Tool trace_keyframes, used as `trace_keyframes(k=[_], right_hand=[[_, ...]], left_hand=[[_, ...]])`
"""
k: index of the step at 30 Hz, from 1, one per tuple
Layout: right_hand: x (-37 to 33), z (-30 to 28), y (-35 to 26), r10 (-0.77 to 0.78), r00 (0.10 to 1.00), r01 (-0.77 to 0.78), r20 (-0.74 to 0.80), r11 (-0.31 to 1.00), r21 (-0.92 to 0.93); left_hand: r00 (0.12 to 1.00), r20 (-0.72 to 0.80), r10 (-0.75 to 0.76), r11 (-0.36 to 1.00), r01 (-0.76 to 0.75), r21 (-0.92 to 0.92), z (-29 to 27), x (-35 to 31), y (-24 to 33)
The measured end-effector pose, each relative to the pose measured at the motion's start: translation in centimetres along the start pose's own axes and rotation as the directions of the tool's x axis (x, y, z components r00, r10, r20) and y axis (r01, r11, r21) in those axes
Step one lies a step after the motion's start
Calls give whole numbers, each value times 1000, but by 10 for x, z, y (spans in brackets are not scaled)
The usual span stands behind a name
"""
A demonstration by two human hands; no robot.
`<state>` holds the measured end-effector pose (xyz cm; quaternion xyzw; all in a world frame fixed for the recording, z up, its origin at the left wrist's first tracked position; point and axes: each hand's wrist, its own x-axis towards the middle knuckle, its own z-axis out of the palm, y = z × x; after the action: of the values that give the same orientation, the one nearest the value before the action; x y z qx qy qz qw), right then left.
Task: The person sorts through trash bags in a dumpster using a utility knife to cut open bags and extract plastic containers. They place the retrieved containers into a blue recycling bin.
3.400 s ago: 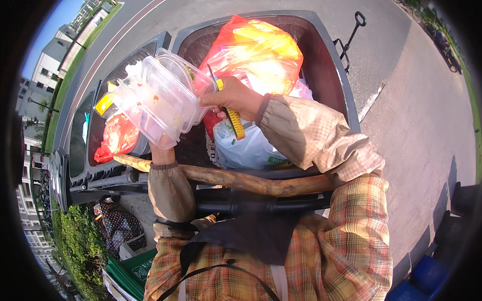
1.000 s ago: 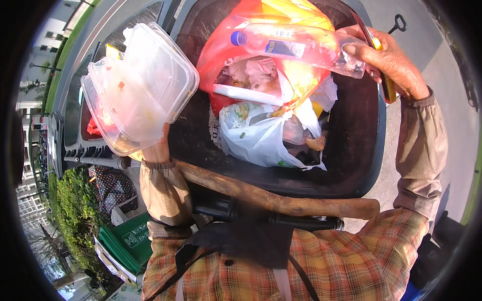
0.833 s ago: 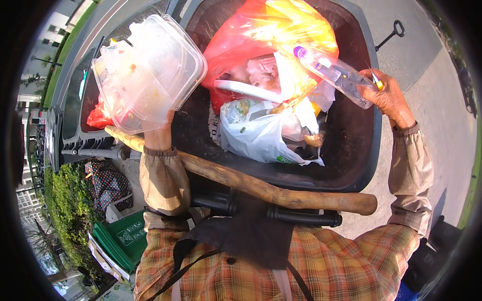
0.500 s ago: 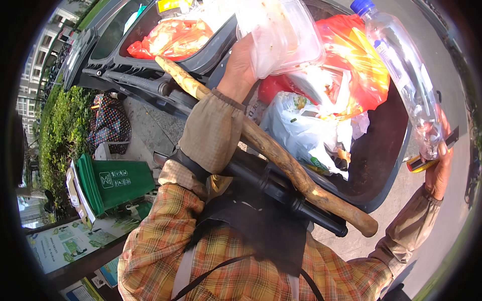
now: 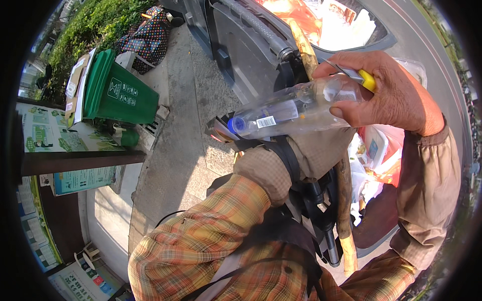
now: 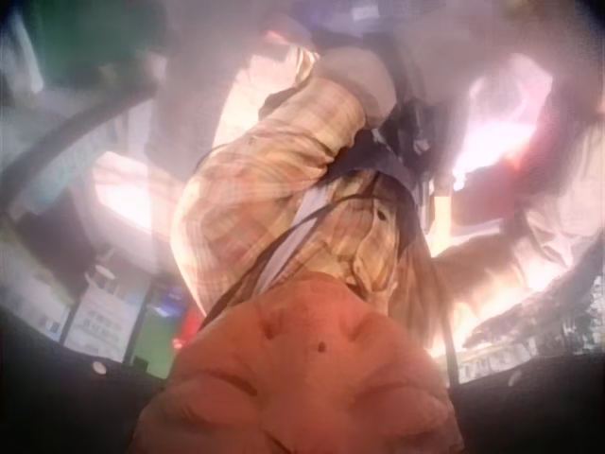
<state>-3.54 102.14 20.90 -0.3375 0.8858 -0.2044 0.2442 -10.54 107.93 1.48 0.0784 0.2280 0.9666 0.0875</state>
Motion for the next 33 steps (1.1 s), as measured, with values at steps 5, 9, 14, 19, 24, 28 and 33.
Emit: trace_keyframes(k=[5, 9, 14, 19, 24, 28, 33], right_hand=[[67, 31, -11, -225, 939, 287, 259, 929, -235], [107, 65, -49, 56, 891, 142, 450, 908, -395], [101, 161, -14, -81, 928, 197, 363, 935, -296], [89, 164, 2, -219, 975, 220, 29, 950, -224], [-1, 60, 33, -268, 770, 243, -579, 962, -122], [-111, 5, 99, 157, 586, -42, -795, 986, 163], [-162, 79, 210, 466, 641, -581, -611, 813, 10]], left_hand=[[999, -33, 34, 998, -32, 50, -4, -2, 1], [997, -55, 56, 997, -53, 63, -4, -4, 8], [996, -63, 56, 994, -50, 94, 0, -9, 7], [995, -67, 68, 985, -56, 162, -2, -7, 3], [997, -78, 7, 995, 1, 98, -19, -2, 11], [997, -67, -31, 999, 30, -20, -10, -1, 41], [983, 12, -185, 973, 184, -140, -18, 10, 21]])
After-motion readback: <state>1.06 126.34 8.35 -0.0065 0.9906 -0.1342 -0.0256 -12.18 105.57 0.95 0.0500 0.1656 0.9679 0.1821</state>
